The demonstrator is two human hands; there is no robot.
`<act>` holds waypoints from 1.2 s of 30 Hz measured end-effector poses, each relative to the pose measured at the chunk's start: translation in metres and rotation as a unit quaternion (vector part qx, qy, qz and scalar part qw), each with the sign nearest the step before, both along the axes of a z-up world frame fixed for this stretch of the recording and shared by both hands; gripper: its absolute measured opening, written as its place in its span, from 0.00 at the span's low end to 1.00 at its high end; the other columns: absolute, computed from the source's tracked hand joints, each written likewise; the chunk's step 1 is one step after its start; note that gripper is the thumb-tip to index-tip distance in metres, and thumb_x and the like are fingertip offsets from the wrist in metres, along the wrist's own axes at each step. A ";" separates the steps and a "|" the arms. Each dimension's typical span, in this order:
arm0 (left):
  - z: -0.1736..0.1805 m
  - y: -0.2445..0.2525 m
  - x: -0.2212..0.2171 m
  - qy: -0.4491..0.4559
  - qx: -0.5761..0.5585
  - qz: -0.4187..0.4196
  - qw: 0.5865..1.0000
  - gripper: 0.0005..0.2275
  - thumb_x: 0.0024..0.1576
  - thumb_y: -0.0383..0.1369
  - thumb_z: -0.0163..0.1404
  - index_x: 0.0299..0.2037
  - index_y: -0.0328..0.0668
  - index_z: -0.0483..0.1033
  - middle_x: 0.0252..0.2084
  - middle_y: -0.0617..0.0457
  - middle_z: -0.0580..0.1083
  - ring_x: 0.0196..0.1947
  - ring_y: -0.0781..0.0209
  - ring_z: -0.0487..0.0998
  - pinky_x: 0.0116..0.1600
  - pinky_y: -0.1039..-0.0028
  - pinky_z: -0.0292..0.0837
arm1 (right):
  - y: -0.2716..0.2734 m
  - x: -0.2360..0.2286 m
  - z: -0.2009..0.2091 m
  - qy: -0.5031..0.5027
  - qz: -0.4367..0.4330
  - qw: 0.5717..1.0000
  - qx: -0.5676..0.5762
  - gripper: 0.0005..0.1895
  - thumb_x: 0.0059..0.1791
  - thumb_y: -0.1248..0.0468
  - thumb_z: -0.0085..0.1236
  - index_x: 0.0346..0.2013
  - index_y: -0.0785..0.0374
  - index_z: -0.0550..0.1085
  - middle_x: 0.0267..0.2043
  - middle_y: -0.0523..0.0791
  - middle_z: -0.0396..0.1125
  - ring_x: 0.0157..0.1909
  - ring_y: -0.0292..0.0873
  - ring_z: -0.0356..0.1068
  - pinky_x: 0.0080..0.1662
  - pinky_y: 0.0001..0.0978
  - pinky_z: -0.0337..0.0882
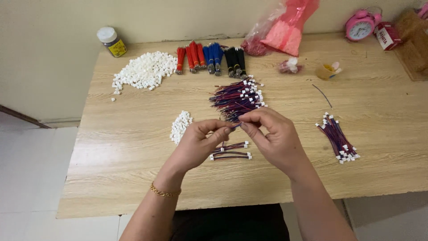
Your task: Manually attaching small plastic connectors to the ends of electrical wires to create wire harnesses.
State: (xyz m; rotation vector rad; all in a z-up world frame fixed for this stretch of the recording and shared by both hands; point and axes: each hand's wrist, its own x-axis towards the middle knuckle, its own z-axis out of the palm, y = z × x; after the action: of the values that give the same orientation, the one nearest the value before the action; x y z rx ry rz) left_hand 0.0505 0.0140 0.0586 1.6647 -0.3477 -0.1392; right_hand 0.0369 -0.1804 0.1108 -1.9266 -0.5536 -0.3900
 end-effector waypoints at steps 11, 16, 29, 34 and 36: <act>-0.024 0.032 -0.014 0.039 -0.027 0.061 0.997 0.05 0.55 0.29 0.54 0.36 0.36 0.80 0.25 0.52 0.76 0.32 0.67 0.72 0.44 0.71 0.71 | -0.021 0.002 -0.024 0.071 -0.063 0.995 0.022 0.07 0.49 0.72 0.56 0.41 0.67 0.75 0.35 0.50 0.69 0.40 0.46 0.69 0.45 0.38 0.71; -0.001 0.021 -0.021 -0.004 0.043 0.074 0.996 0.06 0.55 0.29 0.52 0.35 0.36 0.80 0.25 0.49 0.76 0.32 0.62 0.73 0.45 0.66 0.70 | 0.000 0.003 -0.003 -0.117 -0.084 0.965 -0.221 0.05 0.48 0.64 0.60 0.38 0.57 0.77 0.49 0.50 0.66 0.53 0.56 0.66 0.54 0.46 0.64; -0.011 0.015 -0.026 0.052 -0.082 0.128 0.987 0.11 0.61 0.35 0.44 0.40 0.37 0.78 0.29 0.47 0.77 0.36 0.59 0.77 0.51 0.66 0.71 | 0.014 0.002 -0.018 0.184 0.039 0.979 -0.078 0.05 0.47 0.67 0.55 0.31 0.62 0.78 0.25 0.48 0.71 0.33 0.45 0.71 0.41 0.38 0.70; -0.020 0.002 -0.031 0.112 -0.168 0.160 0.966 0.12 0.61 0.36 0.45 0.41 0.35 0.78 0.30 0.47 0.78 0.35 0.60 0.78 0.50 0.70 0.72 | 0.017 0.000 -0.016 0.214 0.018 0.975 -0.052 0.05 0.46 0.66 0.57 0.29 0.63 0.79 0.21 0.47 0.68 0.31 0.41 0.68 0.40 0.36 0.70; -0.026 -0.002 -0.029 0.103 -0.180 0.151 0.967 0.09 0.57 0.32 0.53 0.42 0.33 0.79 0.31 0.46 0.78 0.35 0.60 0.78 0.49 0.69 0.72 | 0.022 -0.003 -0.007 0.207 0.014 0.977 -0.053 0.04 0.46 0.66 0.58 0.29 0.63 0.79 0.20 0.48 0.68 0.31 0.40 0.68 0.39 0.35 0.69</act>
State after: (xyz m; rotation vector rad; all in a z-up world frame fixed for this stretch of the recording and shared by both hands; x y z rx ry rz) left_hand 0.0211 0.0117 0.0329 1.3091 0.0406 -0.0178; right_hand 0.0341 -0.1584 0.1034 -2.0251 -0.3298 0.0656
